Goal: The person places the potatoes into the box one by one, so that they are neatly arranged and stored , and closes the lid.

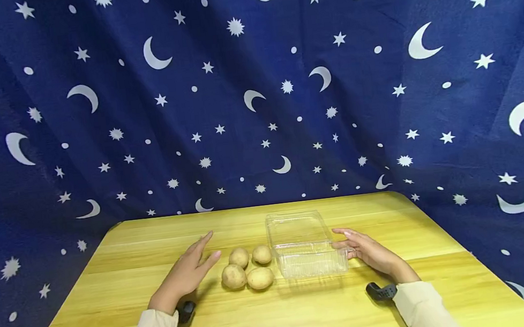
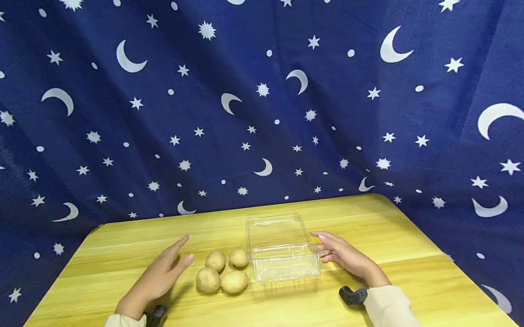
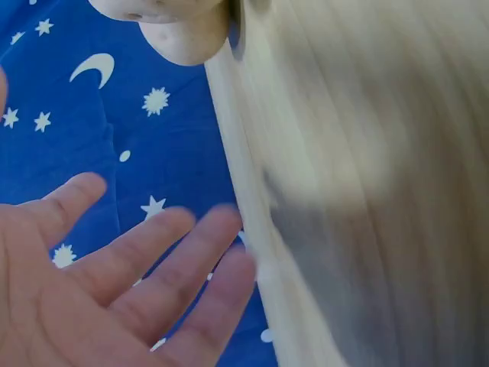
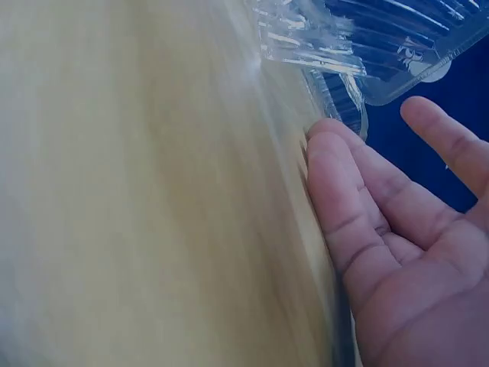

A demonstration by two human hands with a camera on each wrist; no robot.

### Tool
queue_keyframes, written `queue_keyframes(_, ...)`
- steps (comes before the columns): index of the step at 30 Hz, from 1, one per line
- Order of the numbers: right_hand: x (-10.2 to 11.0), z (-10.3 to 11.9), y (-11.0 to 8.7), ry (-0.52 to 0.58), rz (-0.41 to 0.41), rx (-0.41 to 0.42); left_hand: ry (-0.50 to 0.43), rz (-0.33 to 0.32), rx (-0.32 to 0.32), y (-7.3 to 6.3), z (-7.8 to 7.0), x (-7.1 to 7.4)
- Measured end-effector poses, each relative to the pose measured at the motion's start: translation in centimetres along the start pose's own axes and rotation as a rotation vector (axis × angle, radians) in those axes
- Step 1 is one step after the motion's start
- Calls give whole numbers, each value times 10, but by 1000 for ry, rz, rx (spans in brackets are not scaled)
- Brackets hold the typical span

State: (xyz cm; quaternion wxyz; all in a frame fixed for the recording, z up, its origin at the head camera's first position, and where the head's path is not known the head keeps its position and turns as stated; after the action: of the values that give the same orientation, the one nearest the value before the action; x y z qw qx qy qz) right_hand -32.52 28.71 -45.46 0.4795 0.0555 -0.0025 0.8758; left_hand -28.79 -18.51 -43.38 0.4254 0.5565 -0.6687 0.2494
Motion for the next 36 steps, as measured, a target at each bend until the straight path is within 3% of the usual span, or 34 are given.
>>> queue_keyframes(11, -4, -3, -2, -67, 100, 28, -461, 245, -29, 3, 0, -13)
queue_keyframes(16, -1, -8, -3, 15, 153, 76, -617, 337, -46, 3, 5, -17)
queue_keyframes(24, 4, -15, -10, 114, 171, 102, -696, 397, -89, 4, 8, -25)
queue_keyframes(32, 6, -20, -10, 105, 131, 102, -622, 421, -124, 3, 6, -25)
queue_keyframes(36, 7, -20, -9, 91, 129, 99, -570, 415, -170, 3, 4, -24)
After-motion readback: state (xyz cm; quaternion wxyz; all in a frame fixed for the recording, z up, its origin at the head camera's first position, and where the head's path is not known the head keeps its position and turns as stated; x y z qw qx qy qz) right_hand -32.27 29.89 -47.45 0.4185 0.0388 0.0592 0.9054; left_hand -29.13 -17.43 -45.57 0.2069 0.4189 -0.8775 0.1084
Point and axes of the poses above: each hand's wrist, its own y-axis towards the middle knuckle, its own x-axis out of the back of the hand, z = x × y, the point moved 3 cm from there along y, towards the middle knuckle, and after that the axes turned 8 degrees about y, right-handed, at the moved point
